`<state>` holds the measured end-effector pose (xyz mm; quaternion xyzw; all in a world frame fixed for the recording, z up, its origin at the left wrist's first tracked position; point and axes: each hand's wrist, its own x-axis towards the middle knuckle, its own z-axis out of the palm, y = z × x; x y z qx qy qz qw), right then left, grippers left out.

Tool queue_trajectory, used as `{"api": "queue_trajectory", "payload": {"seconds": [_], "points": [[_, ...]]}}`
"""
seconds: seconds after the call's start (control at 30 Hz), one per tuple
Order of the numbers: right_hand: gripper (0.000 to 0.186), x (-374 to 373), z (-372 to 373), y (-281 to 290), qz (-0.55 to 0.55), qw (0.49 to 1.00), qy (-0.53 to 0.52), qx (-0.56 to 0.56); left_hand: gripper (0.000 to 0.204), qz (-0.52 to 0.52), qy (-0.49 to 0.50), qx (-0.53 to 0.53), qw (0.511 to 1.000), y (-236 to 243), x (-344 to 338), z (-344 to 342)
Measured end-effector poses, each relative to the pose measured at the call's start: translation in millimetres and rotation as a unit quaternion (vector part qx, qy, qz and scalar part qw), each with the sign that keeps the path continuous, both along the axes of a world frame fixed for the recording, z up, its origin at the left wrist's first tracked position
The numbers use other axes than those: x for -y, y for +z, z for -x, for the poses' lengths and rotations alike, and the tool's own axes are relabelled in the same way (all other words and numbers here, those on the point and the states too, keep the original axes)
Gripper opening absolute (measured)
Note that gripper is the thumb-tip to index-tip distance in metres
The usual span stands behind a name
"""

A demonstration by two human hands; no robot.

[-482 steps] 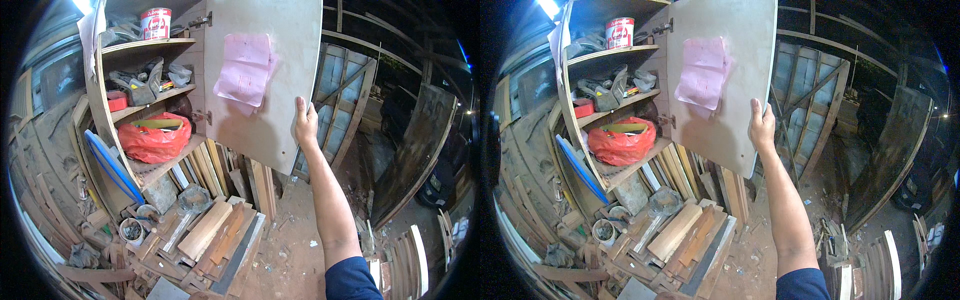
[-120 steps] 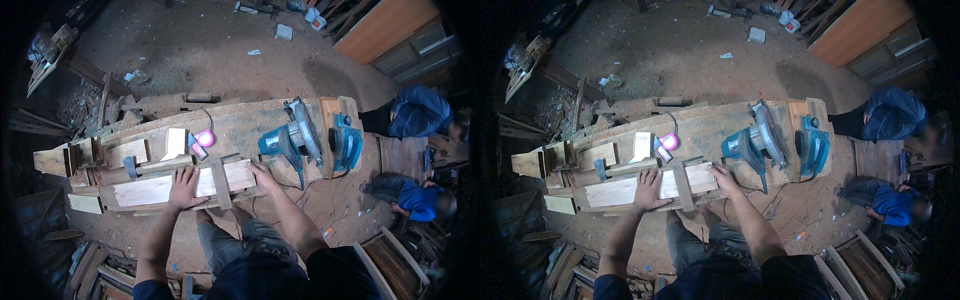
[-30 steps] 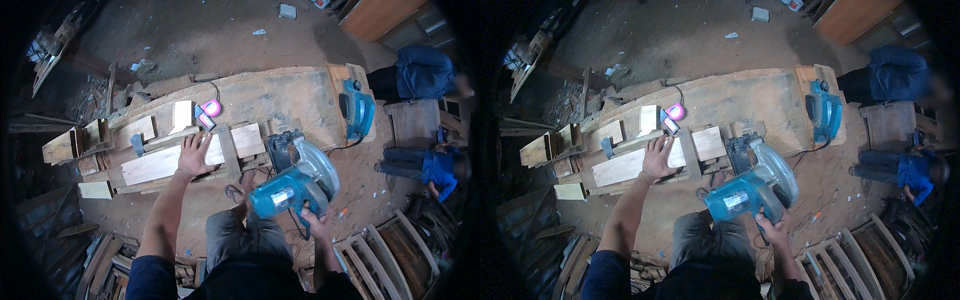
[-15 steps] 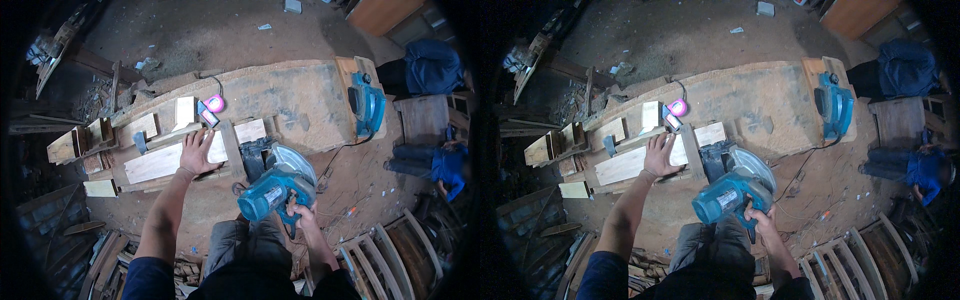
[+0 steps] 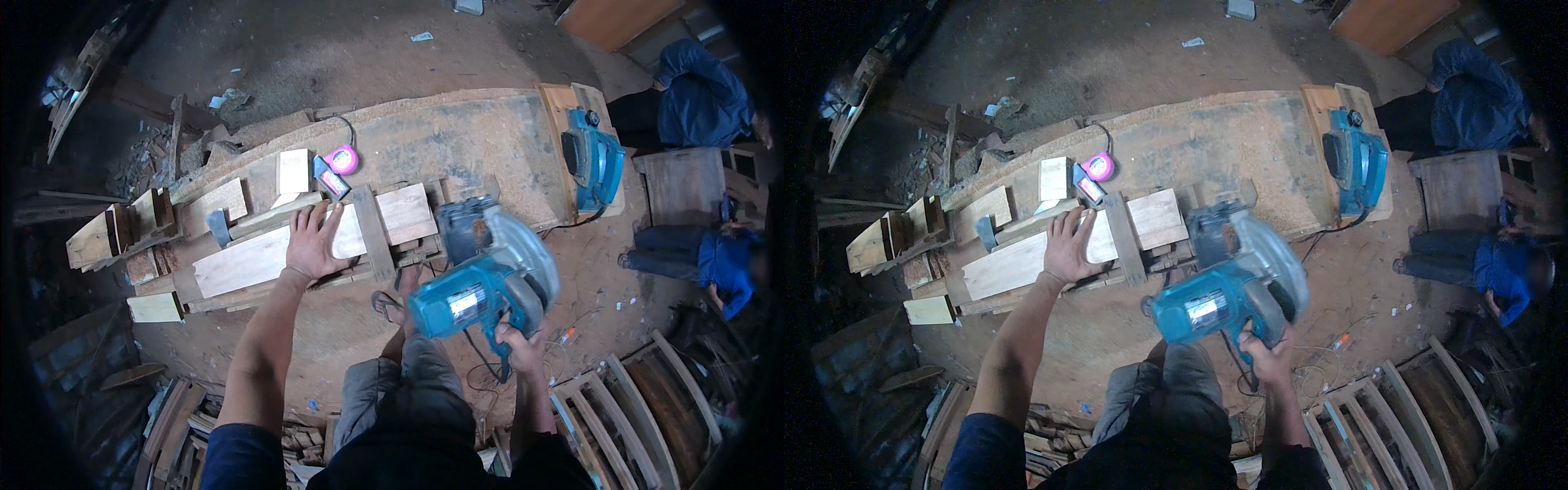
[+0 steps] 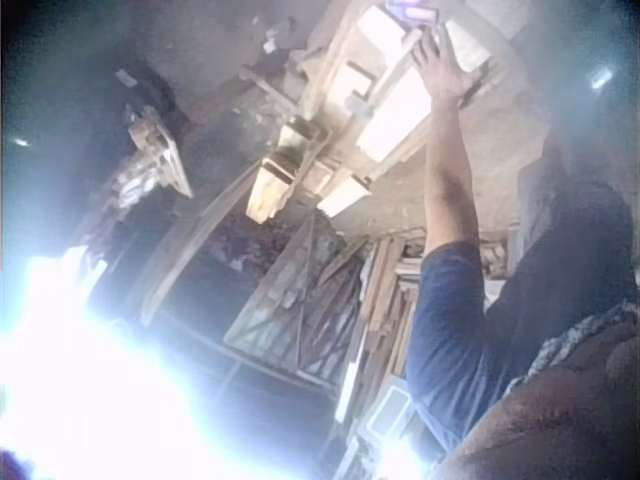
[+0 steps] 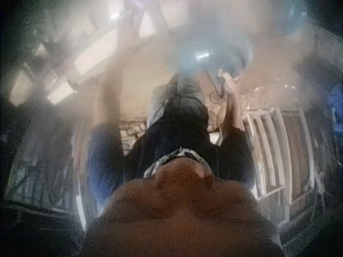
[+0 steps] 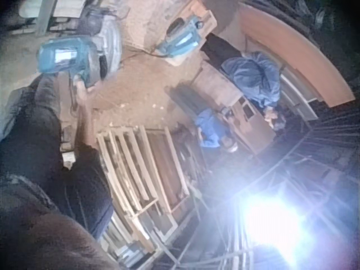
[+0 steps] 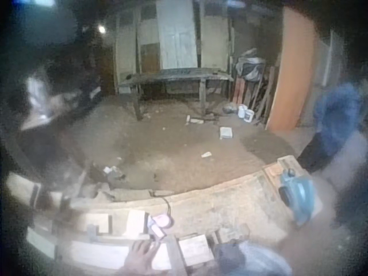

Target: The person measures and marks wooden planks with a tape measure and pencil, then uses a circular saw to cut them into smaller pieces. The person handles the wood pieces, aligns them on a workbench, and operates the power tool to perform the cuts.

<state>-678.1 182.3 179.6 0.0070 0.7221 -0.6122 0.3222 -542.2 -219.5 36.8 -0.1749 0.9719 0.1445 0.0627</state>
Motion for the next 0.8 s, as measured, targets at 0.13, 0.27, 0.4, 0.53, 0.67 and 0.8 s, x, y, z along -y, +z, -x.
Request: {"api": "queue_trajectory", "payload": {"seconds": [0.13, 0.27, 0.4, 0.53, 0.67, 0.8], "points": [[0.021, 5.0, 20.6, -2.8, -0.074, 0.993, 0.026, -0.093, 0.115, 0.0, -0.001, 0.013, 1.0, 1.2, 1.9, -0.6], [0.013, 25.5, 22.7, -9.2, -0.073, 0.988, 0.042, -0.129, 0.114, -0.013, 0.0, 0.0, 1.0, 6.3, 1.6, 1.0], [0.01, 31.2, 12.9, -7.5, -0.025, 0.994, 0.058, -0.087, 0.114, -0.009, 0.004, 0.016, 1.0, 9.3, 0.3, 3.7], [0.027, 17.9, 9.3, -3.6, 0.016, 1.0, 0.001, -0.018, 0.115, 0.002, -0.004, 0.023, 1.0, 8.0, 2.0, 1.9], [0.039, 1.0, 7.7, -0.5, 0.088, 0.995, -0.046, 0.03, 0.115, -0.008, -0.003, 0.005, 1.0, 5.2, 2.1, 0.4], [0.047, -2.4, 2.4, -14.2, 0.182, 0.974, -0.067, 0.117, 0.114, -0.003, -0.004, 0.012, 1.0, 5.7, 1.1, 1.6]]}}
